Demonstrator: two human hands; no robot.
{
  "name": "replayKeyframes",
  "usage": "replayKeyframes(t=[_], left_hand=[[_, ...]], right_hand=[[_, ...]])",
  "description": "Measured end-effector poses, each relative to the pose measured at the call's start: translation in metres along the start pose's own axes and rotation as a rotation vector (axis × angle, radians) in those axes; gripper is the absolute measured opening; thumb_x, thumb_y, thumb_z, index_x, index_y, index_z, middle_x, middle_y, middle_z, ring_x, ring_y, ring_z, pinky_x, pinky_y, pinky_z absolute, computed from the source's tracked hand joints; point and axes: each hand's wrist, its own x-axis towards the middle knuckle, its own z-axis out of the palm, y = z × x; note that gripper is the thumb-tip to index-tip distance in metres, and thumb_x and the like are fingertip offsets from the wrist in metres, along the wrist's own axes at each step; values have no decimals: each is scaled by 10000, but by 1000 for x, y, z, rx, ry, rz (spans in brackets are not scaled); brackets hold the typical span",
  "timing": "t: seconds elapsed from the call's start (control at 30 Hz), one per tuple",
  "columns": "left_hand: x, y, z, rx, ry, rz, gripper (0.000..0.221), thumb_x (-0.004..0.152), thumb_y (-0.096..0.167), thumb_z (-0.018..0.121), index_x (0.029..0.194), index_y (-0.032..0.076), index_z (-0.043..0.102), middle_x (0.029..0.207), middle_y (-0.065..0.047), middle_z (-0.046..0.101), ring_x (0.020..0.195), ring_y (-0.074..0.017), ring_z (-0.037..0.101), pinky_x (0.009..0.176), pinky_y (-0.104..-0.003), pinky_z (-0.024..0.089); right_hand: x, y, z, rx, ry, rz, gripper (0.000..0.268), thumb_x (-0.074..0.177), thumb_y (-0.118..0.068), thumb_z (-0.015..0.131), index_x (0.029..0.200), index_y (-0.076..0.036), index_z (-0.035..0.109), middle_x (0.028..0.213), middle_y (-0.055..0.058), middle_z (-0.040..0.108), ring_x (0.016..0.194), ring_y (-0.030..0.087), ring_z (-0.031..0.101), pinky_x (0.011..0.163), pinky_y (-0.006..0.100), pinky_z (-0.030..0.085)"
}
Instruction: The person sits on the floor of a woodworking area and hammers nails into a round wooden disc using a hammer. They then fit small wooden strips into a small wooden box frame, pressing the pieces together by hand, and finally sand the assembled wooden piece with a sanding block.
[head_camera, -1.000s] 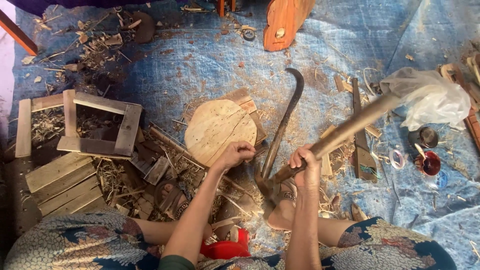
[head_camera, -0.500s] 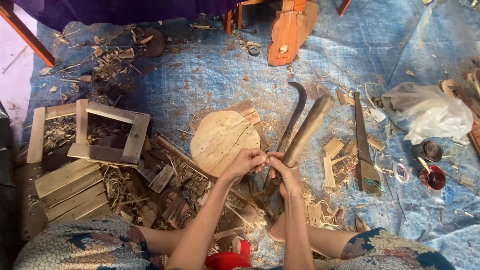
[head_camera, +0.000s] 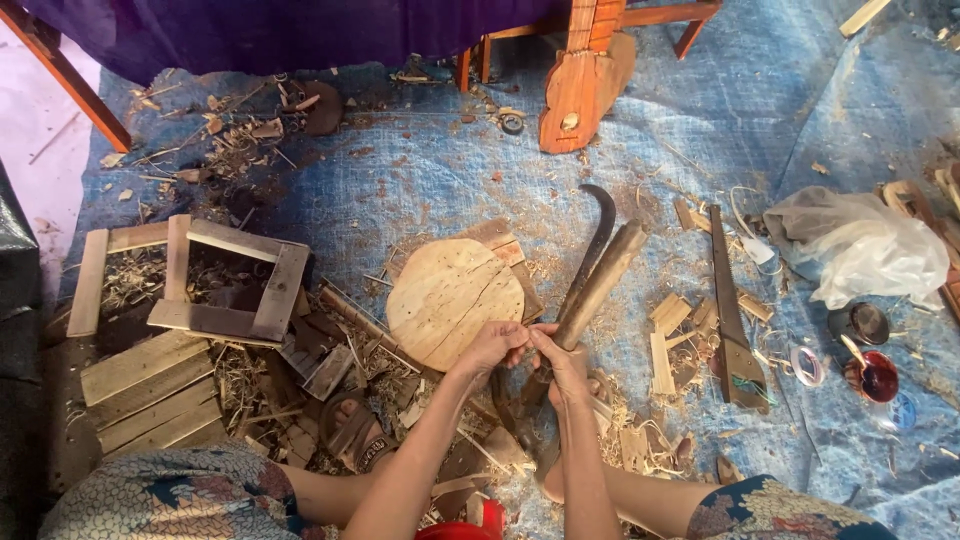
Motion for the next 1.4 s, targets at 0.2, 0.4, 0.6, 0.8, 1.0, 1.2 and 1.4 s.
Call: replayKeyframes(t=[0.2,0.4,0.6,0.8,1.0,1.2,1.4], left_hand=[[9,-23,-4,65,104,15,340,1028,288,636,769,67,624,636,44,567,543,-65,488,512,-227,388],[-2,-4,-9,367,523,-47,262,979,264,594,844,70,706,713,-3,650,640,-102,575,603,-254,464],[-25,30,-53,284,947,30,192,957,171,563,917,58,713,762,-78,663,642,-133,581,593,-295,517],[-41,14,-97,13,1149,284,104,960,98,589,895,37,643,715,-30,628,605,-93,559,537,-255,459],[-47,-8,-112,-251,1131,247,117,992,109,585,913,22,577,697,-20,564,553,-120,479,498,-304,400],[-49,-29,-127,-85,1245,237,87,1011,104,552,1058,33,567,951,-41,581,790,-136,520,712,-296,465],[-40,-57,-151,-142,1265,146,198,999,139,579,1170,47,540,1084,-56,567,946,-170,534,854,-322,451]], right_hand=[[7,15,-1,34,28,19,229,783,-116,843,913,24,716,743,111,701,533,118,585,464,235,443],[22,28,-16,80,256,171,189,799,-101,776,949,-27,686,705,30,657,490,116,553,452,258,489],[94,71,-86,322,500,255,172,846,-67,759,858,-50,588,661,27,582,501,125,510,449,293,441],[155,86,-150,399,571,245,142,870,-42,679,913,-111,563,596,20,491,481,157,469,461,325,427],[178,82,-184,269,571,387,40,897,-39,677,915,-17,649,613,37,567,473,123,468,466,259,407],[195,80,-187,249,500,429,82,893,-35,668,852,-44,598,557,18,520,453,117,443,452,278,395],[207,78,-185,207,462,459,117,881,-59,660,837,-89,556,553,3,483,452,129,443,446,320,397]])
